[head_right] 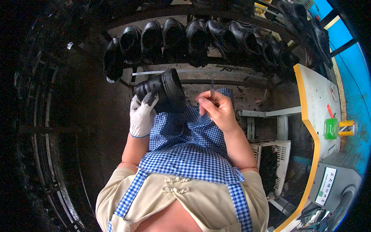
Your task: The person repeatedly picks up black shoes from a multi-tiered rack, wipes the soles and sides with a white cloth, and returns them to the rack. The person handles the shoes one at a time, rotating them to access different surfaces before placing them back in their original positions.
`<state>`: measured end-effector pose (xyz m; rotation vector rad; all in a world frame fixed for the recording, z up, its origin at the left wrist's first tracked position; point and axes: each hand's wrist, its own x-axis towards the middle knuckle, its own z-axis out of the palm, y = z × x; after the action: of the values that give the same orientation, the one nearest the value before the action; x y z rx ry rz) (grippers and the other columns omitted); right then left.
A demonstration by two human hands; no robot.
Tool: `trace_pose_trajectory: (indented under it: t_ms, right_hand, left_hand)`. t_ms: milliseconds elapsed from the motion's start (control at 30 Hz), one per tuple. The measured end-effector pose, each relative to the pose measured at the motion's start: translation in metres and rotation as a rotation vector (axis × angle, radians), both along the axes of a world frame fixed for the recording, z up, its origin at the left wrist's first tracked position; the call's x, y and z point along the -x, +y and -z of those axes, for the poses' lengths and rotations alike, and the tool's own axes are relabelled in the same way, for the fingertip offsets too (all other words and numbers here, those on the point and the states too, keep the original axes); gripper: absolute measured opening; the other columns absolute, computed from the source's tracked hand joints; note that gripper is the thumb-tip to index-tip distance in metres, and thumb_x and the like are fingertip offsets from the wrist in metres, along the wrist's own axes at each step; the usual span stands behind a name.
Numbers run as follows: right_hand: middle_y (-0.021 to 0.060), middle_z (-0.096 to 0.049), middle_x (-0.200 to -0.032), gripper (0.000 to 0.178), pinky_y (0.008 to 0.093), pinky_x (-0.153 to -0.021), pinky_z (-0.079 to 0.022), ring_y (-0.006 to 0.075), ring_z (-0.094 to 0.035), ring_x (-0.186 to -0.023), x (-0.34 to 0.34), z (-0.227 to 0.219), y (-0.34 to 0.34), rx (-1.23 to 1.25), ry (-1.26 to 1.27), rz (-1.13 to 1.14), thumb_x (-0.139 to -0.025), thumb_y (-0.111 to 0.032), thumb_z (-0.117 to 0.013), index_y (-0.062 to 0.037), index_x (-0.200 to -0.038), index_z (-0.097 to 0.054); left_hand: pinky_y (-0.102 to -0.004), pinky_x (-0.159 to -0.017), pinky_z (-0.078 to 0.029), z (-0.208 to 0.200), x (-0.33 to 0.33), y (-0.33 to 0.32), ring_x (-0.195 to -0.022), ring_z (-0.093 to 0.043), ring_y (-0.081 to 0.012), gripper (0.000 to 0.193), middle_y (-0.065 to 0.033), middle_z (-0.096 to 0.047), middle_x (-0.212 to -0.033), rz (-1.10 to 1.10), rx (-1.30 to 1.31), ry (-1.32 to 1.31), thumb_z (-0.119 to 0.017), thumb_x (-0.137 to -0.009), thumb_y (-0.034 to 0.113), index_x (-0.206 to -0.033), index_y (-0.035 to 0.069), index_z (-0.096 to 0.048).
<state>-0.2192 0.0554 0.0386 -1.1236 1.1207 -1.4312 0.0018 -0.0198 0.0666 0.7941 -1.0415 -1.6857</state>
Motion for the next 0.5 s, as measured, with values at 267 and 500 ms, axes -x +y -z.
trace_pose_trajectory:
  t_ms: [267,500]
  right_hand:
    - [0.0077,-0.068,-0.078,0.032,0.0179,-0.042,-0.037,0.0058,-0.055,-0.051,-0.008,0.006,-0.004,-0.034,-0.069,-0.075,-0.097,-0.029,-0.059,-0.0035,-0.116,-0.06]
    - [0.0096,-0.069,-0.097,0.067,0.0196,-0.044,-0.044,0.012,-0.066,-0.066,0.007,0.045,0.005,-0.275,-0.283,-0.157,-0.091,-0.053,-0.059,-0.0053,-0.136,-0.044]
  left_hand:
    - [-0.0286,-0.085,-0.05,0.009,0.001,-0.001,-0.094,-0.061,-0.0136,0.027,-0.0062,-0.066,-0.106,0.155,0.198,-0.071,-0.059,-0.09,0.004,-0.116,-0.002,-0.061]
    - [-0.0386,-0.073,-0.052,0.014,0.009,-0.009,-0.084,-0.063,-0.0295,0.03,-0.0091,-0.066,-0.088,0.32,1.318,-0.817,-0.075,-0.068,0.024,-0.091,0.007,-0.069]
